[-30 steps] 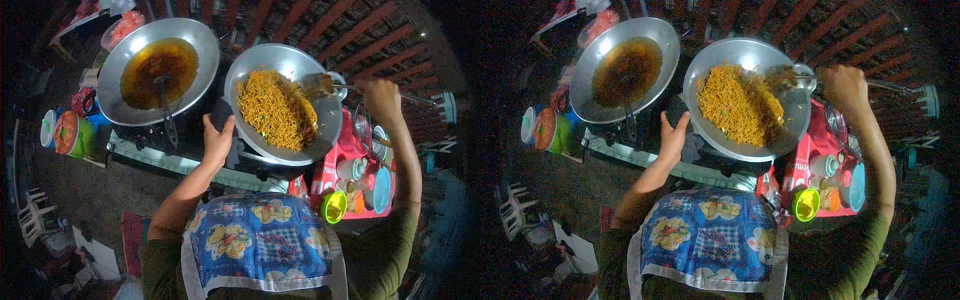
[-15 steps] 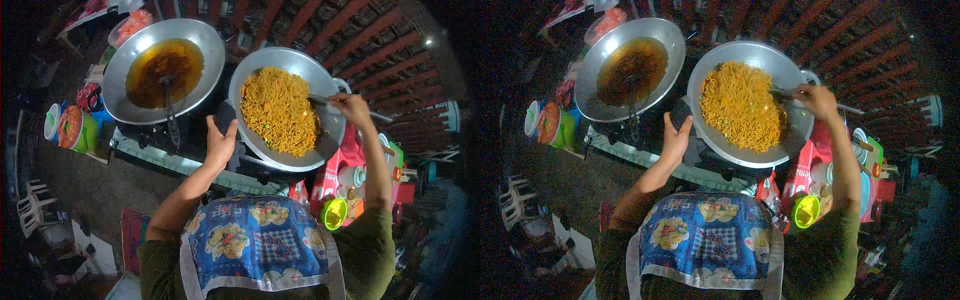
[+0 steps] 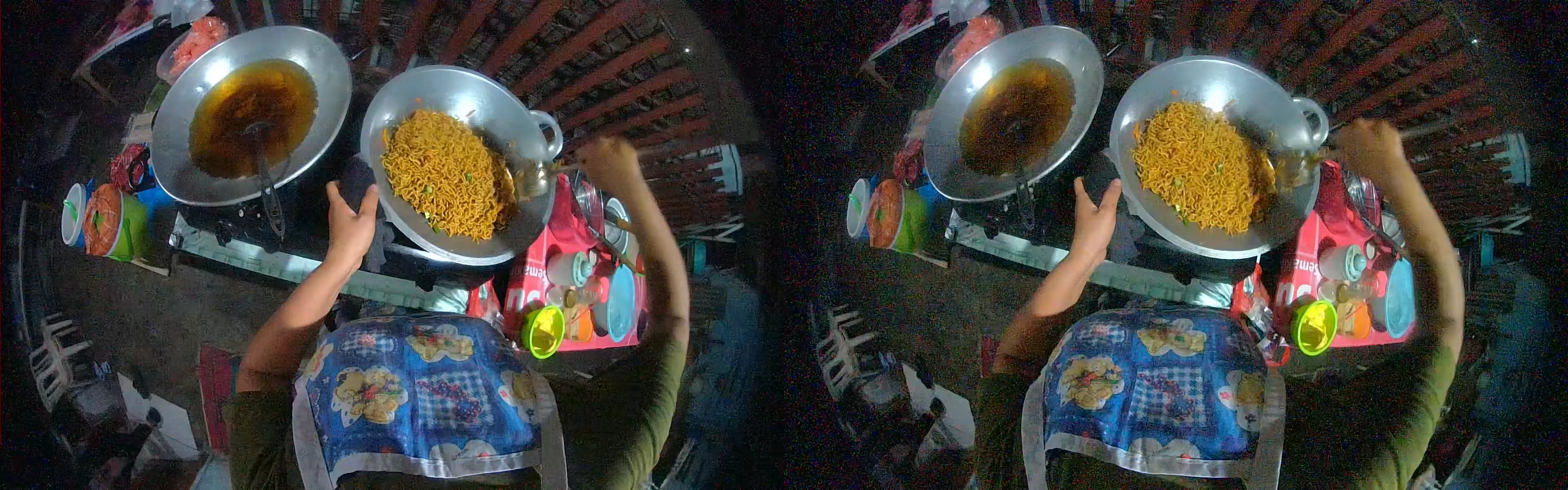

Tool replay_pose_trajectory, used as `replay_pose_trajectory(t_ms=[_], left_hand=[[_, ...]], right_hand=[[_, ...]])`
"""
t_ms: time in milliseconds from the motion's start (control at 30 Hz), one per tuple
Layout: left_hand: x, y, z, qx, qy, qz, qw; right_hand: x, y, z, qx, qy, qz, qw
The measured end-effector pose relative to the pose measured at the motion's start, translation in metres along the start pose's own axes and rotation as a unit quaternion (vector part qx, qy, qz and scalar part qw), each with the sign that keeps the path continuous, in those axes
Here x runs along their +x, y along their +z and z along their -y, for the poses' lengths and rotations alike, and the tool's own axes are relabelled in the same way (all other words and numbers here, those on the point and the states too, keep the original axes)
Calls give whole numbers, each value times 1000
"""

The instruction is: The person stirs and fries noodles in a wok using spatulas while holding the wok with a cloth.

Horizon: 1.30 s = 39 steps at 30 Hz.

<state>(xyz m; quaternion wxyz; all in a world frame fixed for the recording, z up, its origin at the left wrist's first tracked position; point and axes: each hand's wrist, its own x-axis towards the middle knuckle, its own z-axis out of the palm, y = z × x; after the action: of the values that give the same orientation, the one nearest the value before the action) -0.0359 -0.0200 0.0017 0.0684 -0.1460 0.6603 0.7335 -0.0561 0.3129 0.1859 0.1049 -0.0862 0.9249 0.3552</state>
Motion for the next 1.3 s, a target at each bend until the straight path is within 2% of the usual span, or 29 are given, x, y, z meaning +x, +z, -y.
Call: replay_pose_trajectory(t_ms=[33, 100, 167, 200, 267, 367, 500, 567, 600, 667, 700, 767, 833, 900, 1000, 1033, 1100, 1167, 1200, 1267, 1300], left_hand=[[-2, 0, -5, 33, 13, -6, 999], [-3, 1, -8, 66, 24, -16, 997], [-3, 2, -7, 122, 59, -33, 990], [-3, 2, -6, 123, 59, -34, 990], [-2, 2, -6, 68, 35, 0, 997], [7, 3, 16, 101, 74, -40, 991], [-3, 1, -10, 75, 36, 9, 996], [-5, -1, -14, 89, 14, 13, 996], [-5, -1, -13, 88, 15, 15, 996], [-4, -2, -8, 106, 38, -2, 994], [-1, -2, -4, 104, 39, -1, 994], [5, -4, 6, 100, 32, -2, 994], [3, -6, 0, 84, 21, 8, 996], [0, -7, -3, 70, 9, 17, 997], [0, -4, -7, 10, -14, 35, 999], [-3, -4, -11, 31, -10, 22, 999], [0, -2, 0, 53, -5, 8, 999], [13, 4, 35, 129, 87, -94, 983], [10, 3, 26, 129, 87, -95, 983], [-1, -2, -2, 65, 62, 1, 996], [0, -3, -3, 64, 64, -2, 996]], right_hand=[[2, 13, 10, 35, -24, 34, 999], [9, 68, 38, 261, -52, -30, 964], [20, 107, 77, 390, 34, -59, 918], [25, 110, 88, 391, 33, -59, 918], [32, 111, 98, 521, 52, -35, 852], [26, 95, 82, 548, 71, 10, 833], [2, 64, 51, 492, 97, 14, 865], [-10, 46, 40, 446, 121, -48, 885], [-14, 36, 36, 445, 124, -48, 886], [-20, 13, 28, 334, 103, -75, 934], [-24, -4, 26, 332, 105, -75, 934], [-30, -40, 31, 189, 119, -57, 973], [-31, -54, 36, 155, 117, -81, 978], [-29, -58, 37, 35, 92, -140, 985], [-27, -80, 40, -3, 70, -90, 993], [-26, -77, 38, -3, 68, -89, 994], [-25, -61, 25, -18, 71, -12, 997], [-26, -27, 14, -42, 61, -30, 997], [-24, -3, 10, -67, 50, -48, 995], [-7, 68, 17, -10, 78, -47, 996], [8, 59, 39, 111, 111, 21, 987]])
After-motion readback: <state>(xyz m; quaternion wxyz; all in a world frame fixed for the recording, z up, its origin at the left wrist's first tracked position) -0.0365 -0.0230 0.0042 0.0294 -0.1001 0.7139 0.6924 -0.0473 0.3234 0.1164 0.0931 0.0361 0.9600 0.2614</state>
